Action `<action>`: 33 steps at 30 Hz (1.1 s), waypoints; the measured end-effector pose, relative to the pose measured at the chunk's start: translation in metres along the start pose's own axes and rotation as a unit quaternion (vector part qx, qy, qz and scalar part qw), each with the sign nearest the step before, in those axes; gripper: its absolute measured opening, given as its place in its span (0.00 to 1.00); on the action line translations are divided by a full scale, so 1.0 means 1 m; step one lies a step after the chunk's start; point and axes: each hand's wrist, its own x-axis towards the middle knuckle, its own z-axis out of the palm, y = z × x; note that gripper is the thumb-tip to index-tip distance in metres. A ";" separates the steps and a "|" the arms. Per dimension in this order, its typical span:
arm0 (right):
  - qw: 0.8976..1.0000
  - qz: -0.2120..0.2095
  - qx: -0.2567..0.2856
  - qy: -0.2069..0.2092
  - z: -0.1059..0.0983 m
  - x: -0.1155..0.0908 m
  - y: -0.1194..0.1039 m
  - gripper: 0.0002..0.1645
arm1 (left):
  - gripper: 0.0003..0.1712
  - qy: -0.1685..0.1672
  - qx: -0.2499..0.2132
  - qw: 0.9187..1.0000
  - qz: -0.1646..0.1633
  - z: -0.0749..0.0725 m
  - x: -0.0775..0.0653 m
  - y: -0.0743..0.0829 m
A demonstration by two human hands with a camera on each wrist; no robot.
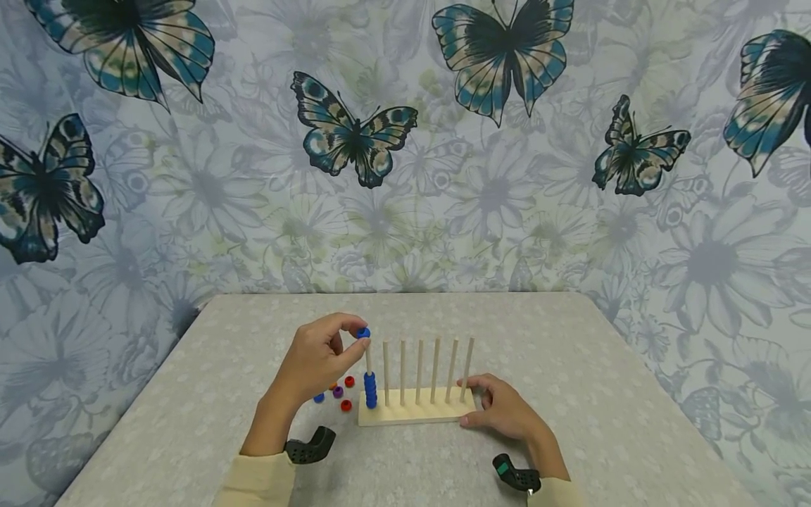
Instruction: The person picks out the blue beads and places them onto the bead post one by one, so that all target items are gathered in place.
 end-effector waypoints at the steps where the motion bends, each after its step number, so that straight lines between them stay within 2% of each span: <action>1: 1.000 0.000 -0.002 -0.001 0.000 0.000 0.000 0.38 | 0.12 -0.001 0.000 1.000 0.000 0.000 0.000 0.000; 19: 1.000 -0.003 0.002 -0.009 -0.002 -0.001 -0.005 0.38 | 0.12 -0.013 0.005 1.000 0.008 0.003 -0.001 -0.001; 33: 1.000 0.000 -0.003 -0.017 -0.003 0.000 -0.004 0.39 | 0.08 -0.033 -0.002 0.999 -0.005 0.004 -0.001 -0.002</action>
